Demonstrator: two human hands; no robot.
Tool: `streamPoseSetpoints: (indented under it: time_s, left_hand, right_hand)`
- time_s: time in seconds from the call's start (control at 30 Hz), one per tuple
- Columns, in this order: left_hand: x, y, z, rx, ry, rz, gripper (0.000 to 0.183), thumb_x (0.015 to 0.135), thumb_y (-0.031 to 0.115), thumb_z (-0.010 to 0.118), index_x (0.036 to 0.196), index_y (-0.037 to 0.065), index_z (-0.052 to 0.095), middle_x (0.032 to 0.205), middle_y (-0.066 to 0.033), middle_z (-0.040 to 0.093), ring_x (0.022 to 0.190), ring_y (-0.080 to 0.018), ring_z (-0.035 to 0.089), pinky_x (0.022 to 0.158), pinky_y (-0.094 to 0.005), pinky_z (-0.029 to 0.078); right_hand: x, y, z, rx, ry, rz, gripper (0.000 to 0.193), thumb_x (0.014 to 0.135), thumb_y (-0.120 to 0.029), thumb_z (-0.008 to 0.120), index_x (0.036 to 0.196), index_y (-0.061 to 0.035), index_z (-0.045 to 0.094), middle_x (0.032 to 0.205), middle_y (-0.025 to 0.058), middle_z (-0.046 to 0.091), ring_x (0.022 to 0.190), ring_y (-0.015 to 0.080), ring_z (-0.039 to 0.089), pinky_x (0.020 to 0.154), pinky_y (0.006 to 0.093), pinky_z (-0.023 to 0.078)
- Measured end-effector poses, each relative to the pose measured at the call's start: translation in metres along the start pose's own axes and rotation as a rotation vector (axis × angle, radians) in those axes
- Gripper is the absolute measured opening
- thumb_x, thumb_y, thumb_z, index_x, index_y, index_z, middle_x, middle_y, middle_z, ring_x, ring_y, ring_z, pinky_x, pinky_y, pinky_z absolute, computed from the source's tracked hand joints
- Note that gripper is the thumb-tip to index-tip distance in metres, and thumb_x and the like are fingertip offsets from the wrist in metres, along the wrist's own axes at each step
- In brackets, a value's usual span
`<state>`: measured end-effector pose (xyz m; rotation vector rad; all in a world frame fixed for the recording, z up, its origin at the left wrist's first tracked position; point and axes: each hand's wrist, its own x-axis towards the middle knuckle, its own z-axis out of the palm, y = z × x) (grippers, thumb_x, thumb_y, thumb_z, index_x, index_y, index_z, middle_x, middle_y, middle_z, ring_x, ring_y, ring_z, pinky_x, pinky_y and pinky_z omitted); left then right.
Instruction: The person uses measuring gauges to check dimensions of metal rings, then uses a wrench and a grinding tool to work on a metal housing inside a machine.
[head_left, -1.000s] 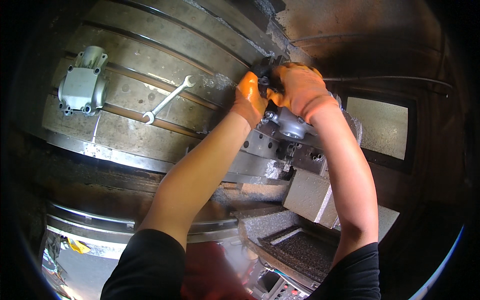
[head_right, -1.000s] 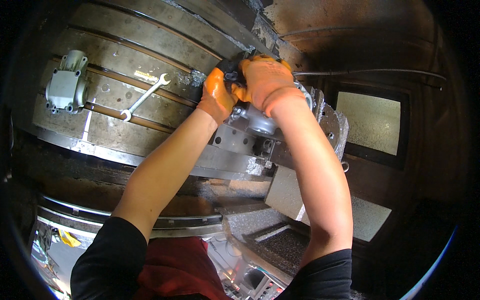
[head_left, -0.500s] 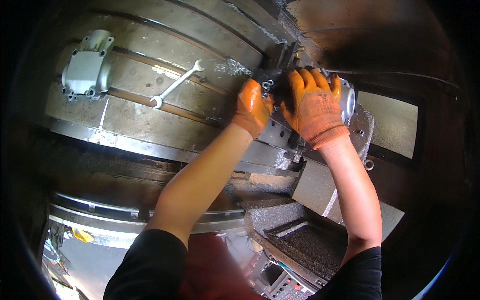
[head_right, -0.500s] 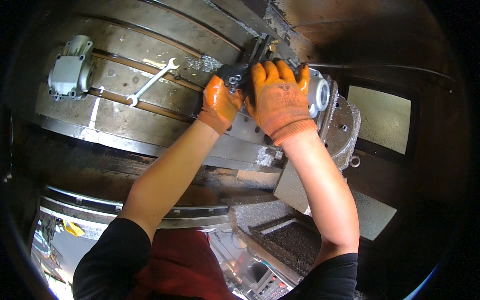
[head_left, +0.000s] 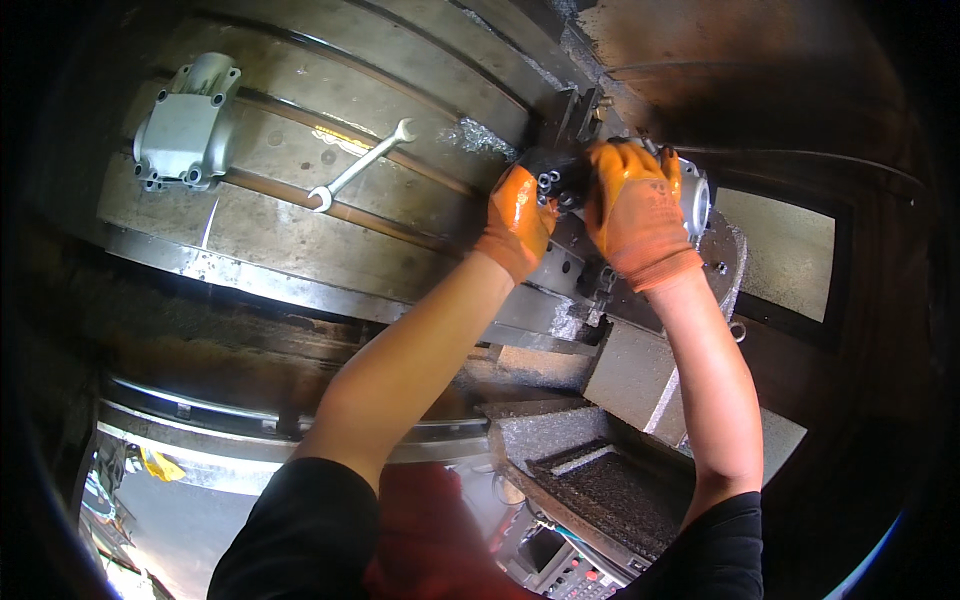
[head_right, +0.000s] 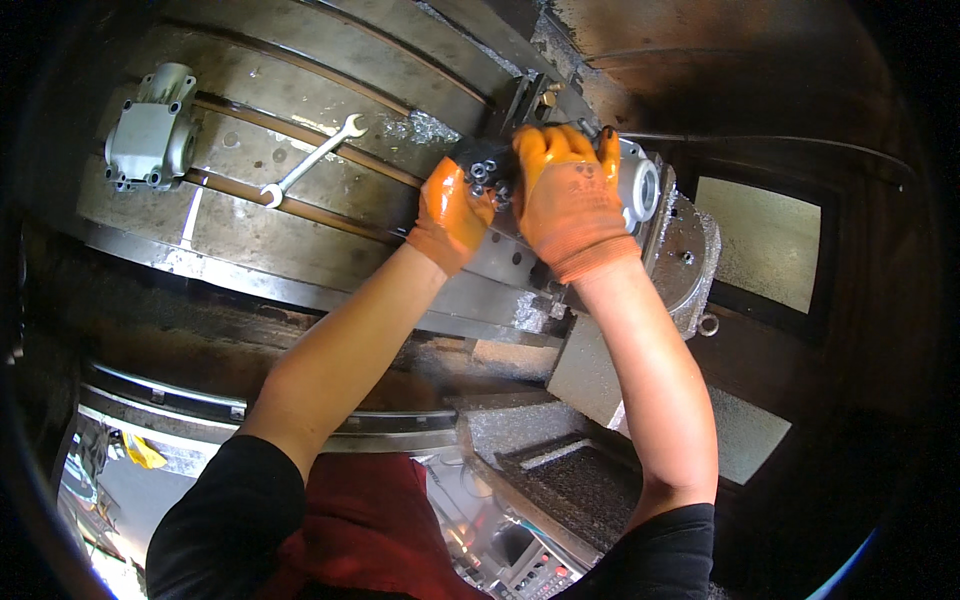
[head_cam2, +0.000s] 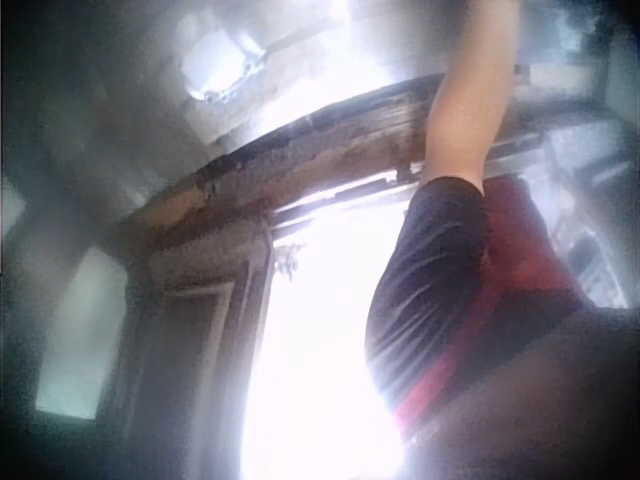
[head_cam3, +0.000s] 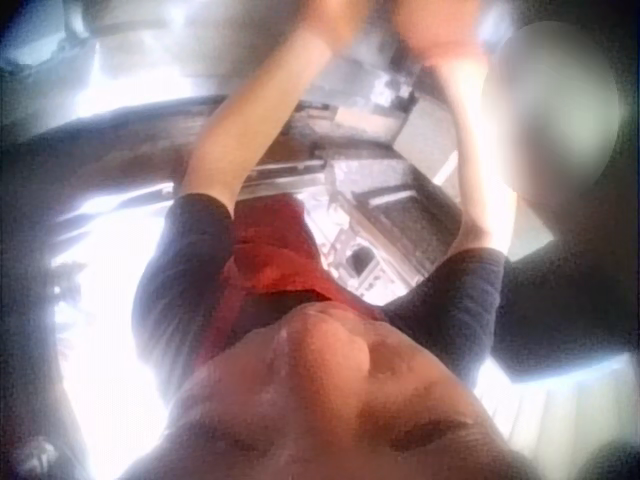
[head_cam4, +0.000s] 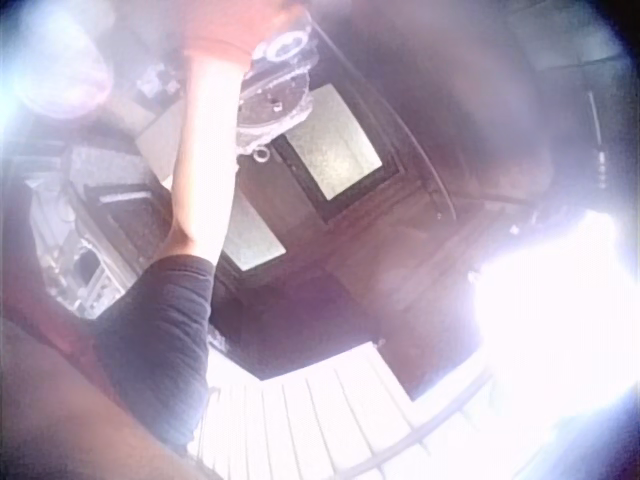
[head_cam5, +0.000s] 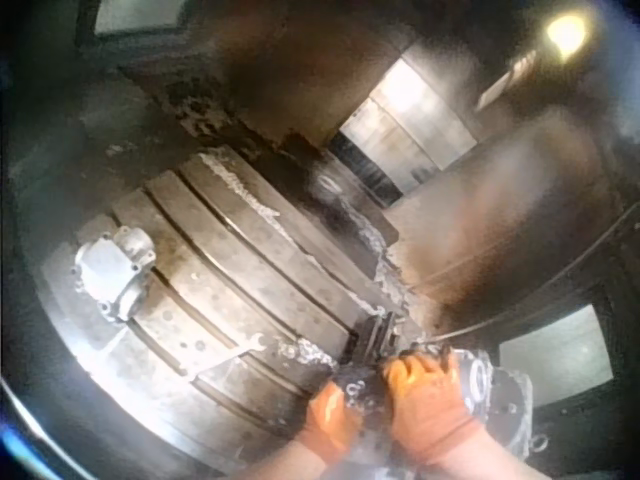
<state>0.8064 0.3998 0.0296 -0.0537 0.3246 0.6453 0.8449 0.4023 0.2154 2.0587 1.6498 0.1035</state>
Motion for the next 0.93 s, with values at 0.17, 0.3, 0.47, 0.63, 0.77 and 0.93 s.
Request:
streamPoseSetpoints:
  time_s: [0.17, 0.3, 0.47, 0.63, 0.77, 0.93]
  left_hand:
    - [-0.012, 0.014, 0.019, 0.080, -0.002, 0.075, 0.021, 0.094, 0.025, 0.059, 0.107, 0.010, 0.068, 0.092, -0.0027, 0.066, 0.083, -0.0160, 0.062, 0.072, -0.0282, 0.049]
    - [-0.006, 0.019, 0.013, -0.367, 0.004, -0.224, 0.030, 0.100, 0.028, 0.051, 0.113, 0.005, 0.065, 0.101, -0.0048, 0.067, 0.088, -0.0191, 0.062, 0.081, -0.0305, 0.052]
    - [-0.011, 0.027, 0.027, -0.303, 0.145, -0.254, 0.030, 0.099, 0.028, 0.052, 0.113, 0.006, 0.066, 0.108, -0.0062, 0.068, 0.095, -0.0183, 0.065, 0.078, -0.0294, 0.051]
    - [-0.020, 0.042, 0.041, -0.315, 0.073, -0.231, 0.022, 0.093, 0.023, 0.058, 0.105, 0.008, 0.070, 0.099, -0.0053, 0.070, 0.089, -0.0175, 0.066, 0.074, -0.0278, 0.052]
    - [-0.016, 0.038, 0.040, -0.312, -0.014, -0.188, 0.028, 0.097, 0.026, 0.052, 0.108, 0.006, 0.069, 0.101, -0.0053, 0.069, 0.088, -0.0172, 0.065, 0.072, -0.0237, 0.051]
    - [-0.016, 0.035, 0.033, -0.192, 0.152, -0.245, 0.030, 0.097, 0.024, 0.052, 0.115, 0.005, 0.067, 0.107, -0.0065, 0.068, 0.095, -0.0195, 0.065, 0.083, -0.0273, 0.053]
  right_hand:
    - [0.001, -0.011, -0.008, -0.052, -0.015, 0.030, 0.045, 0.080, -0.027, 0.070, 0.119, -0.0071, 0.058, 0.116, 0.0163, 0.062, 0.121, 0.0363, 0.054, 0.110, 0.0615, 0.029]
    - [-0.002, 0.003, -0.003, 0.061, 0.014, -0.034, 0.053, 0.081, -0.037, 0.070, 0.122, -0.0070, 0.057, 0.119, 0.0172, 0.061, 0.123, 0.0369, 0.052, 0.109, 0.0616, 0.028]
    - [0.000, -0.007, -0.002, -0.082, -0.035, 0.008, 0.051, 0.080, -0.043, 0.068, 0.118, -0.0084, 0.060, 0.117, 0.0134, 0.062, 0.122, 0.0350, 0.052, 0.110, 0.0624, 0.026]
    - [-0.002, -0.013, -0.018, -0.113, -0.172, -0.057, 0.043, 0.081, -0.040, 0.069, 0.113, -0.0107, 0.066, 0.118, 0.0098, 0.063, 0.125, 0.0316, 0.051, 0.111, 0.0641, 0.024]
    - [-0.001, -0.009, -0.003, -0.175, -0.193, -0.090, 0.037, 0.081, -0.037, 0.069, 0.109, -0.0130, 0.069, 0.116, 0.0080, 0.064, 0.126, 0.0296, 0.051, 0.109, 0.0701, 0.021]
    - [0.007, -0.023, -0.011, -0.178, -0.273, -0.016, 0.038, 0.080, -0.039, 0.070, 0.109, -0.0138, 0.070, 0.121, 0.0074, 0.063, 0.128, 0.0302, 0.050, 0.108, 0.0725, 0.019]
